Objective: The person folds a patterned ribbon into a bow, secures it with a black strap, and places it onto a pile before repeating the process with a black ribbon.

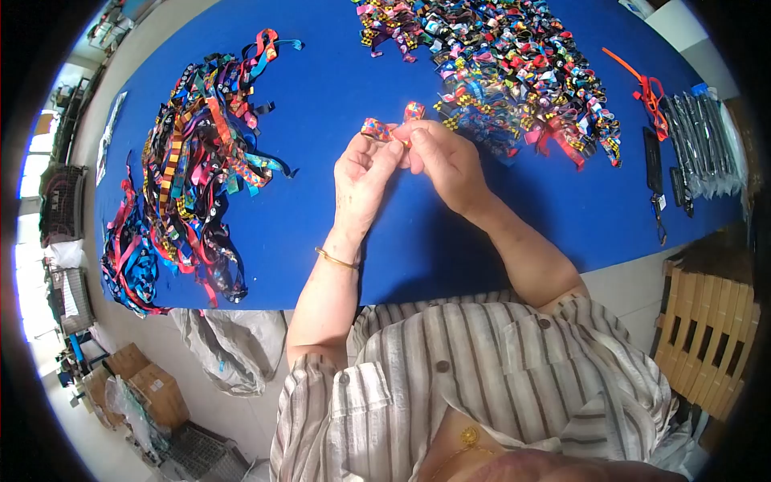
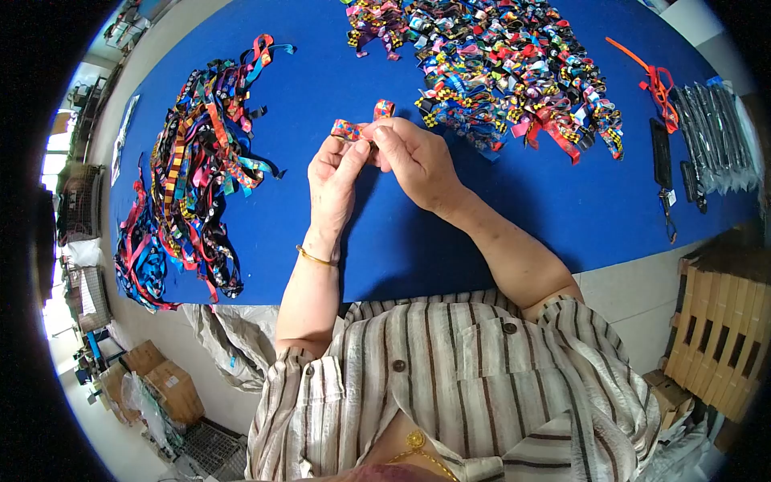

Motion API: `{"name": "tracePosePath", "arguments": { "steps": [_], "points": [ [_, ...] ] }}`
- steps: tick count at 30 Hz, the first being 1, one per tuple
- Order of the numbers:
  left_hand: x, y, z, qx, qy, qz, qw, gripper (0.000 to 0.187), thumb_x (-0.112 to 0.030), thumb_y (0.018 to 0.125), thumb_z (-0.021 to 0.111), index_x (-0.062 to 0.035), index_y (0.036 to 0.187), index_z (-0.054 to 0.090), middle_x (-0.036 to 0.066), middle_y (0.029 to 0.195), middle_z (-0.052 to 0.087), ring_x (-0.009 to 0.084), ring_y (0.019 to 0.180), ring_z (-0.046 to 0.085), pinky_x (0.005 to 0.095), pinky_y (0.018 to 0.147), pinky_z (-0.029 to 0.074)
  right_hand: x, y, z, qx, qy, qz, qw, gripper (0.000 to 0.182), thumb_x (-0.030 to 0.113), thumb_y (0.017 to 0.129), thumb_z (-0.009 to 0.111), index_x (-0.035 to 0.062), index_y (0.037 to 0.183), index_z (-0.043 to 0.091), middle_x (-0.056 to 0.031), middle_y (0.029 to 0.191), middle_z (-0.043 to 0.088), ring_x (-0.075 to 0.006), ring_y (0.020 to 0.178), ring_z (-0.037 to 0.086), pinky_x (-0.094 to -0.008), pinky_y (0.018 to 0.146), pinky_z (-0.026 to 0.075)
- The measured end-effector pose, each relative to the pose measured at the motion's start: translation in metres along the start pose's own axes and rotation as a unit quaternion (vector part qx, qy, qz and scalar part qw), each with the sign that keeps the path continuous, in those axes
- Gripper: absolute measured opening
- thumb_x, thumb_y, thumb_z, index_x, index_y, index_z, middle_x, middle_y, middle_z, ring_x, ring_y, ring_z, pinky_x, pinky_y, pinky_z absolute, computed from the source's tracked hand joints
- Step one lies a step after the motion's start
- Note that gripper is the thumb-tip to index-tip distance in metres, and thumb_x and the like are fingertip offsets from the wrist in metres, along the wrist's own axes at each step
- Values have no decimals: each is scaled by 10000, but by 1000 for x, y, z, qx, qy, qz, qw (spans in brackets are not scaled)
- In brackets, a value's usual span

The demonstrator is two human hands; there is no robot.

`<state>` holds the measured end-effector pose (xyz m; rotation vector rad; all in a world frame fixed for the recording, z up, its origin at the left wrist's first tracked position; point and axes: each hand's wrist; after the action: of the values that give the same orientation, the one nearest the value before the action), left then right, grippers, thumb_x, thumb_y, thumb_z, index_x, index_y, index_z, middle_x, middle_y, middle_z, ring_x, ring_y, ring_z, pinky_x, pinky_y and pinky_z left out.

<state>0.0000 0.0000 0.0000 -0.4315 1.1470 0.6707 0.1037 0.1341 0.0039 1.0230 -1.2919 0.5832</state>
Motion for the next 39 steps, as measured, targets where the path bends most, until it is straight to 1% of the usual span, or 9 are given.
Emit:
{"name": "tracePosePath", "arguments": {
  "steps": [2,6,10,13,16,23,28,34,39],
  "points": [
    [0,2,0,5,-42,-17,999,188,-86,1045,635,46,1177,655,100,926,741,176,858,726,306,853,563,4,-1,-3,6,2,7,1000,242,207,1094,606,31,1236,692,3,855,683,-41,711,577,-222,633,475],
    [1,3,-7,-14,-72,-21,997,137,-83,1050,628,33,1112,665,125,914,749,187,772,727,317,788,579,13,6,-4,-91,60,7,994,166,192,1083,638,38,1133,672,36,874,658,5,710,529,-179,611,420],
    [2,4,-8,-6,-87,-31,996,134,-93,1051,632,31,1092,666,147,930,757,196,744,728,328,756,590,10,13,-8,-148,66,1,987,179,160,1046,684,16,1134,623,-2,913,684,-9,768,589,-178,640,453],
    [1,4,-12,6,-108,-37,994,134,-96,1053,632,29,1085,667,148,932,759,194,733,725,330,745,592,13,15,-4,-94,25,62,993,156,137,1030,691,19,1110,628,-11,923,686,-16,795,609,-189,650,473],
    [3,7,-12,23,-128,-34,991,134,-106,1054,638,21,1089,663,135,922,756,185,731,720,318,743,585,26,14,-7,-25,50,146,988,127,122,1025,688,24,1086,634,-17,919,696,-20,805,622,-191,654,477],
    [4,8,-13,17,-34,-23,999,111,-99,1037,674,-11,1096,641,86,885,738,154,745,707,273,745,551,5,11,-6,17,52,159,986,124,128,1030,678,17,1067,635,-14,795,708,-30,685,616,-211,569,460],
    [5,10,-15,-13,-60,-33,998,111,-96,1030,683,-2,1064,634,101,854,743,145,713,698,274,689,566,-8,12,-2,18,91,146,985,134,122,1027,682,7,1056,620,-43,795,721,-36,654,613,-217,551,453],
    [6,13,-18,-25,-71,-32,997,123,-119,1037,678,-9,1046,624,119,855,746,150,647,695,264,613,556,-14,10,-4,74,53,176,980,213,119,1004,719,-14,1103,585,-77,796,733,-73,655,644,-247,561,480],
    [3,12,-27,-51,66,-72,994,172,-166,1023,705,-11,972,650,94,801,735,135,588,673,261,543,521,-7,9,-5,70,-19,200,977,305,161,964,778,-21,1112,584,-102,771,724,-105,644,661,-272,572,502]
  ]
}}
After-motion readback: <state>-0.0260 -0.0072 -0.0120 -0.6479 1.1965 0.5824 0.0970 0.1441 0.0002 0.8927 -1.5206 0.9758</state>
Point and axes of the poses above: each hand's wrist, its own y-axis towards the middle knuckle, its own z-axis out of the palm, x = y × z
